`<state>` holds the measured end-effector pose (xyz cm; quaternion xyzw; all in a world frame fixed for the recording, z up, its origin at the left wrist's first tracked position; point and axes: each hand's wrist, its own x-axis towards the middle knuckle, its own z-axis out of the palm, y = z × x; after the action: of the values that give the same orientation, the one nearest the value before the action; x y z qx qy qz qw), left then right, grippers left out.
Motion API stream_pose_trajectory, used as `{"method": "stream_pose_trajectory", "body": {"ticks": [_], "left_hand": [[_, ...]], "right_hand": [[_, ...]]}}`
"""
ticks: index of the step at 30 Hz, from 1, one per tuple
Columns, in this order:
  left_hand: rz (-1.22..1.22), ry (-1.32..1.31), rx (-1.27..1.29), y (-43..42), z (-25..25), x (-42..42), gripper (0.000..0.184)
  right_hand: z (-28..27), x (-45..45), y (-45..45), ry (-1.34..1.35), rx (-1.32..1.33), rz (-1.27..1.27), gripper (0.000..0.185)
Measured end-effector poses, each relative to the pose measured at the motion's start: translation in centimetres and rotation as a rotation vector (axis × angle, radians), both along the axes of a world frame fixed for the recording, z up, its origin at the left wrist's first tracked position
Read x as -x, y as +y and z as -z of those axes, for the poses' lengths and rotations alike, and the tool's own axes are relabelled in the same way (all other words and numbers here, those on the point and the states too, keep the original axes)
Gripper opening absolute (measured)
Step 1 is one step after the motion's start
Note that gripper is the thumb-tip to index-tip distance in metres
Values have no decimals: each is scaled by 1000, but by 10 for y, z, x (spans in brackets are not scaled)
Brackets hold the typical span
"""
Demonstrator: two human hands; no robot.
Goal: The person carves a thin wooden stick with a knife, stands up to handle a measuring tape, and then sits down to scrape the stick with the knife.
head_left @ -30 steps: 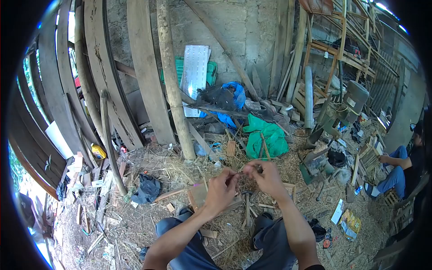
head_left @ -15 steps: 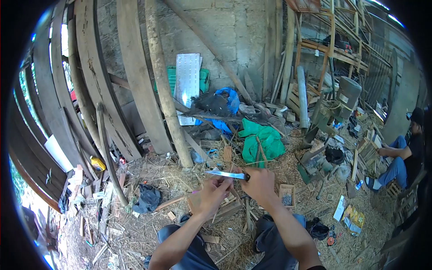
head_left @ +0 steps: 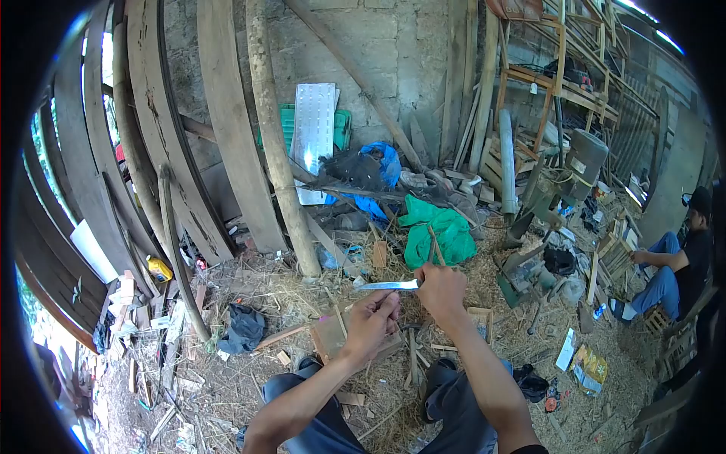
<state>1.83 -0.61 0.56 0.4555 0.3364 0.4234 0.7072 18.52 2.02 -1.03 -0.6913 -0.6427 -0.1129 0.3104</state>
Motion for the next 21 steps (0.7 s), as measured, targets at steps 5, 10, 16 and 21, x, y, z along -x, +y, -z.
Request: {"method": "stream_pose_trajectory", "body": {"ticks": [5,10,16,21], "left_hand": [[5,72,47,6,-1,5,24],[-35,-4,-118,4,-3,37,31],[-2,21,-200,8,-8,28,30],[18,30,-151,1,-5,16,23]], "right_hand": [[20,-9,24,-28,19,19,4],[15,-83,29,190,317,447,18],[-10,-3,-11,268,-89,-35,10],[-9,24,-16,146,-110,-176,6]]}}
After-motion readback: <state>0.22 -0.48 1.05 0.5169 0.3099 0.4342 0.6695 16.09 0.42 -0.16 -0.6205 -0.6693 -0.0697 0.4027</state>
